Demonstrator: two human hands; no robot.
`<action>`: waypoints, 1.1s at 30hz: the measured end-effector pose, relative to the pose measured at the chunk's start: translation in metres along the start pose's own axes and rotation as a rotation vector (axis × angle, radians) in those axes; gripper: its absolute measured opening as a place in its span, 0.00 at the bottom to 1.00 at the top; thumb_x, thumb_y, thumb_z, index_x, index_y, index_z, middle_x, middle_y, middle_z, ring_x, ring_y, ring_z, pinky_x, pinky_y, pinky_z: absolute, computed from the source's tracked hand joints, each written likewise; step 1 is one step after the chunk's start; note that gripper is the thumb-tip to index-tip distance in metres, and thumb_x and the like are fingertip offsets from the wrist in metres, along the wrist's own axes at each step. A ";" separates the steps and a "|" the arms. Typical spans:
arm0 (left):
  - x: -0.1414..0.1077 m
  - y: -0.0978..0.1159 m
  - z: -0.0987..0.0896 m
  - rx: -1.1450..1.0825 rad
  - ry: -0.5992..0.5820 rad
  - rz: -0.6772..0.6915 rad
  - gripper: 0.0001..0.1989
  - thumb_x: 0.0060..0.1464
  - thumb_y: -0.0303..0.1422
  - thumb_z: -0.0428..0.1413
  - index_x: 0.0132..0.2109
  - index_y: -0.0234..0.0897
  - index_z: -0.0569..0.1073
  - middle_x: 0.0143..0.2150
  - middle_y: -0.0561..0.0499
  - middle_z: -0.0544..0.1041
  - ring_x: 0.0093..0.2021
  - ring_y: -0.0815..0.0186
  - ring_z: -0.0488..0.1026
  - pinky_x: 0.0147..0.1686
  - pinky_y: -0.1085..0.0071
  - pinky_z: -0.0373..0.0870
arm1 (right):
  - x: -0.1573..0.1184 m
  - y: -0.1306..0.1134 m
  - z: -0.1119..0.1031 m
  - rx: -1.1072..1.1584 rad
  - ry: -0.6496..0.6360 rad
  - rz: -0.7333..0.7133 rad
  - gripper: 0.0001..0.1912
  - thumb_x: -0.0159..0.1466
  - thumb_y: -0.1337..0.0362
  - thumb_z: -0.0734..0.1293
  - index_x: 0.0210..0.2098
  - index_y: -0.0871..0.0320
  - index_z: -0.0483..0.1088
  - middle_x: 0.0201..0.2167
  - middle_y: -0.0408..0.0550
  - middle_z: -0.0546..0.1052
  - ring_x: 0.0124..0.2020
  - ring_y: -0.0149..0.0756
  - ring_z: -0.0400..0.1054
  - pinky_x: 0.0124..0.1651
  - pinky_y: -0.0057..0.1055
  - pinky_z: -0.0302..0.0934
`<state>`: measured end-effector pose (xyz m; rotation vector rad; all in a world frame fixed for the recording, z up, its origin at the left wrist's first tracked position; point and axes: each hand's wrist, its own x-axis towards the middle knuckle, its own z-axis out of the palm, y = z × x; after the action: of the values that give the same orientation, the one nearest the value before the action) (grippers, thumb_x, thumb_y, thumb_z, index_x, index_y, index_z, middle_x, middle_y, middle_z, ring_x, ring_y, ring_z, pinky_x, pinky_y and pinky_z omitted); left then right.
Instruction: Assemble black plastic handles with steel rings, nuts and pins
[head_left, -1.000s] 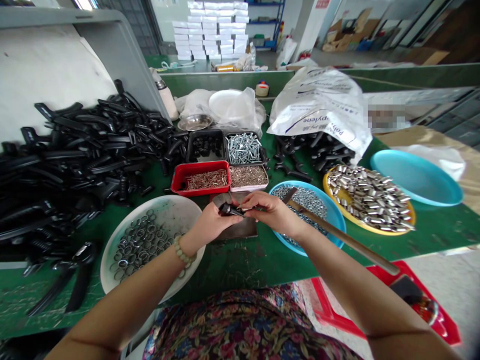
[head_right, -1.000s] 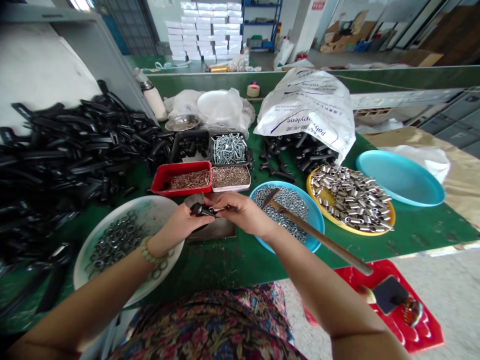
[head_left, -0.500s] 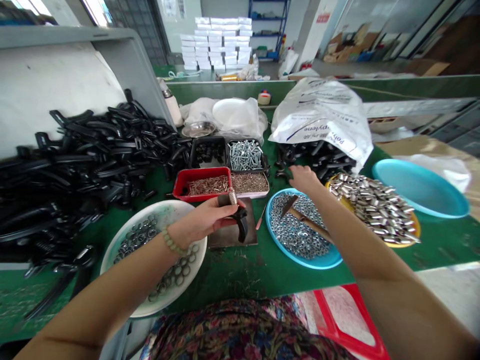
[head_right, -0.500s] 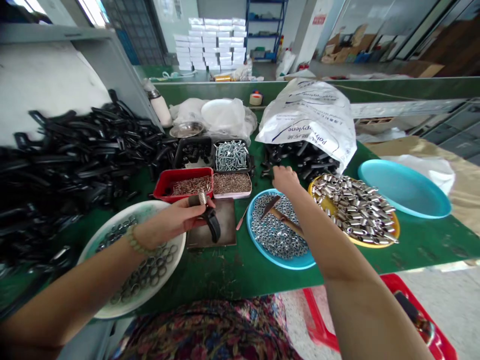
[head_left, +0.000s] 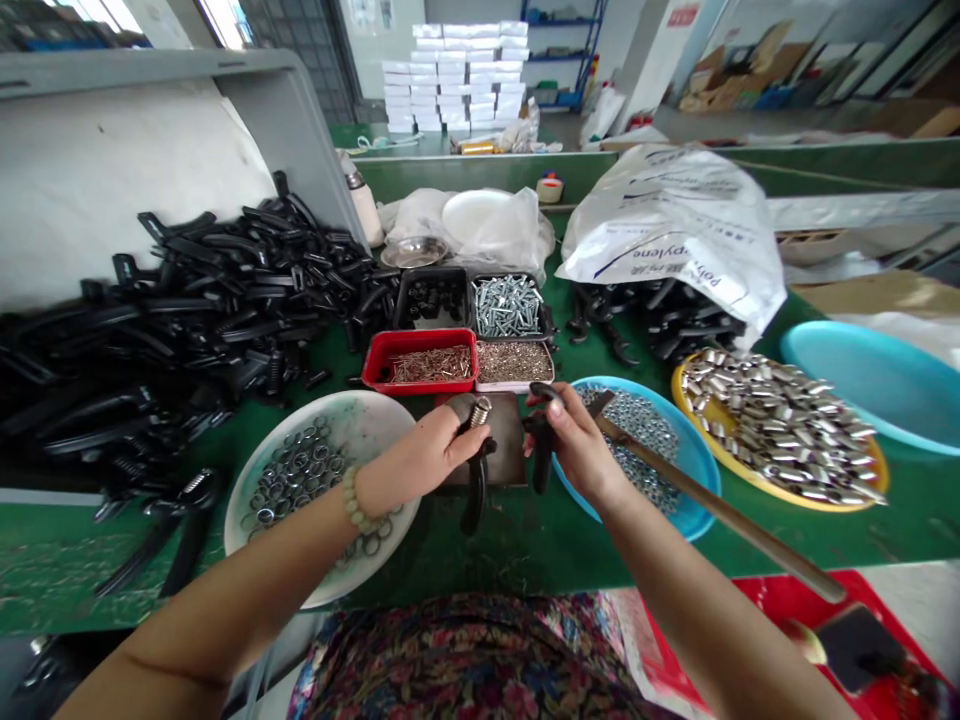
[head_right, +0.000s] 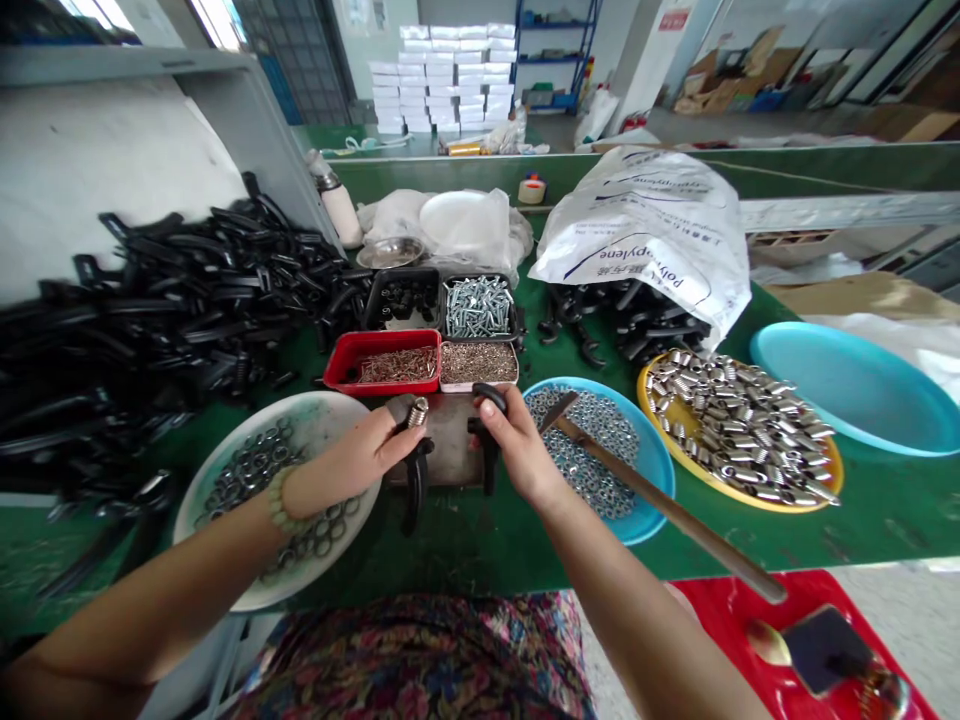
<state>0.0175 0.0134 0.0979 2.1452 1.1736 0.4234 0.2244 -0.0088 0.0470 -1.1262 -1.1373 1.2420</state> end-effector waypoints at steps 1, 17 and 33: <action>-0.002 -0.001 0.002 -0.030 -0.026 -0.022 0.13 0.60 0.41 0.45 0.36 0.37 0.67 0.29 0.53 0.71 0.29 0.67 0.68 0.31 0.71 0.65 | -0.008 -0.001 0.010 0.043 -0.017 0.028 0.17 0.62 0.46 0.59 0.37 0.53 0.62 0.34 0.44 0.67 0.28 0.31 0.65 0.27 0.30 0.67; -0.017 -0.010 0.006 0.295 -0.057 0.146 0.17 0.61 0.42 0.45 0.35 0.34 0.71 0.28 0.47 0.75 0.28 0.65 0.72 0.29 0.71 0.65 | -0.019 -0.038 0.045 -0.427 -0.228 0.016 0.20 0.66 0.52 0.56 0.23 0.57 0.59 0.20 0.39 0.60 0.24 0.28 0.56 0.27 0.26 0.51; -0.014 -0.021 0.007 0.141 0.163 0.141 0.09 0.56 0.29 0.51 0.45 0.36 0.66 0.43 0.46 0.72 0.42 0.63 0.70 0.44 0.65 0.68 | 0.109 -0.004 0.048 -1.165 -0.354 -0.343 0.19 0.67 0.54 0.55 0.37 0.60 0.72 0.39 0.54 0.74 0.44 0.42 0.63 0.48 0.39 0.53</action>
<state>0.0008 0.0070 0.0791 2.3611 1.1754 0.6042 0.1772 0.0998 0.0574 -1.4345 -2.3538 0.4350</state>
